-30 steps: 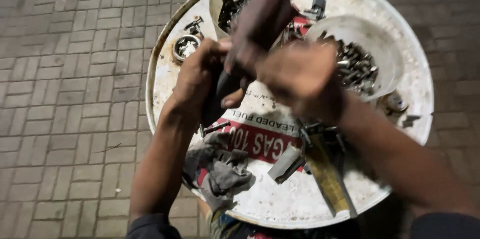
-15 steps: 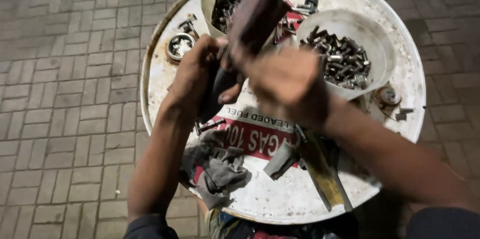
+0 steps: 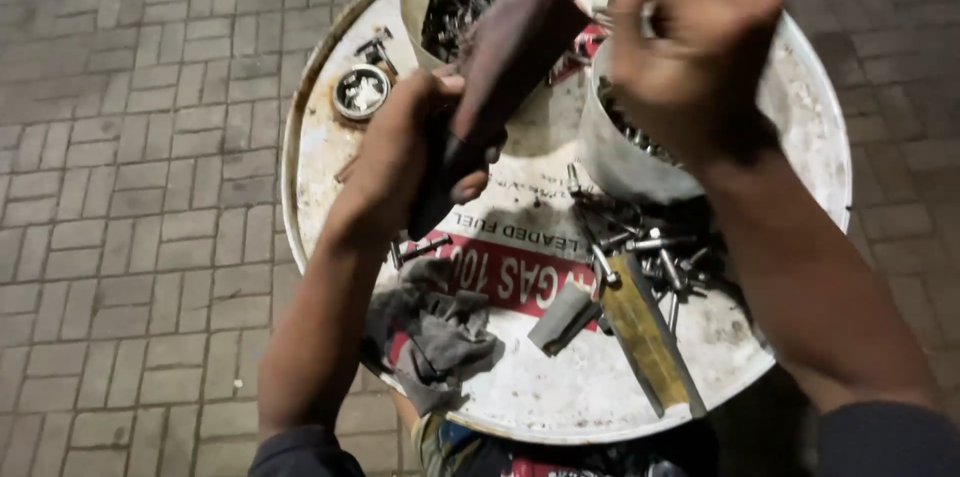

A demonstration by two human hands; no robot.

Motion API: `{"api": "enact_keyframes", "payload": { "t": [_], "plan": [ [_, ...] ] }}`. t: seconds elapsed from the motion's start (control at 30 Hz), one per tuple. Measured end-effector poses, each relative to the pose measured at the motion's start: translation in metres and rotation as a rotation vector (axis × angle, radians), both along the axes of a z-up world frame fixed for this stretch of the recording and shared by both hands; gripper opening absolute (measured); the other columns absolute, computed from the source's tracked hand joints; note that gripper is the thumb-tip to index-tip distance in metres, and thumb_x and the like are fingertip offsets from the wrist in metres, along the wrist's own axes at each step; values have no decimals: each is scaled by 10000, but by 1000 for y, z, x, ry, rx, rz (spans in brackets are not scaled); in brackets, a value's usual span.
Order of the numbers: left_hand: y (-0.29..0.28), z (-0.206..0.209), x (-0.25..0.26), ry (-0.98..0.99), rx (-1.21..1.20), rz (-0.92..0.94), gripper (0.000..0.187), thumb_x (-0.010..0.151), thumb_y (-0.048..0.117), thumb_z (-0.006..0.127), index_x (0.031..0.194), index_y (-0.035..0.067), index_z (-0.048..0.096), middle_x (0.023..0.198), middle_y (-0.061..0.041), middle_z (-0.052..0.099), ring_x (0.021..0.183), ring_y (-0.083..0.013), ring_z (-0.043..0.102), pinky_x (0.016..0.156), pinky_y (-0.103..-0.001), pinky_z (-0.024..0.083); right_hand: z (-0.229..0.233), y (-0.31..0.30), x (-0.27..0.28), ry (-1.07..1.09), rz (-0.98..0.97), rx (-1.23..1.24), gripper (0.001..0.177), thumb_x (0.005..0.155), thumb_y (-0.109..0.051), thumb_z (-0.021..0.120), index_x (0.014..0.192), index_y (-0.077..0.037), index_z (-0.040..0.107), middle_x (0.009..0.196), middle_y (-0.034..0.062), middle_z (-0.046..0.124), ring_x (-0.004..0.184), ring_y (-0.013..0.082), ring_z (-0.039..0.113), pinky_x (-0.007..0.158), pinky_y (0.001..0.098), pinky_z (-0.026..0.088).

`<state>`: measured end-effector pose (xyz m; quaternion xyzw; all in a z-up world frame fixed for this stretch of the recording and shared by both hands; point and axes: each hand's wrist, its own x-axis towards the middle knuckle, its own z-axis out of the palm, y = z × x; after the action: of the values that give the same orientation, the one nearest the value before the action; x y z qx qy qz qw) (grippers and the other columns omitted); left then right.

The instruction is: The person cleans small metal parts by hand using a dark cloth. They pick up individual pieces from a white bucket, wipe them thoroughly, and place them into a second container. The process is repeated continuously over a white work surface.

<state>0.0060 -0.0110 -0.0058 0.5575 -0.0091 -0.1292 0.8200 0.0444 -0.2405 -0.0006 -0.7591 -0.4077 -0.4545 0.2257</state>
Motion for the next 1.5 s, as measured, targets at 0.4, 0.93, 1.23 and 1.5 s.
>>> {"api": "enact_keyframes", "payload": {
  "t": [0.4,0.93,1.23,1.5],
  "plan": [
    [9,-14,15,-539,562,280,249,997,169,414,1065,-15,568,700,-71,526,420,-145,495,309,-273,468,24,-30,-11,620,344,358,187,1198,73,434,1354,118,341,824,276,563,637,305,598,517,346,470],
    [12,-24,20,-552,619,234,296,1006,181,423,1159,-24,571,779,-110,600,455,-147,531,315,-260,488,28,-28,-15,671,338,405,241,1195,52,421,1407,166,408,726,185,456,637,284,630,450,299,443],
    [26,-25,27,-559,531,325,150,1009,153,413,993,32,502,722,-80,552,449,-132,483,316,-261,450,41,-49,-7,1129,76,-609,281,943,-217,599,1178,-175,750,770,4,846,413,156,656,431,330,479],
    [30,-17,24,-557,499,346,227,1014,225,406,1066,29,509,752,-44,487,479,-117,467,331,-256,457,25,-50,-3,1204,-135,-881,506,879,-488,685,1296,-201,698,1201,-13,797,985,178,777,949,367,562]
  ]
}}
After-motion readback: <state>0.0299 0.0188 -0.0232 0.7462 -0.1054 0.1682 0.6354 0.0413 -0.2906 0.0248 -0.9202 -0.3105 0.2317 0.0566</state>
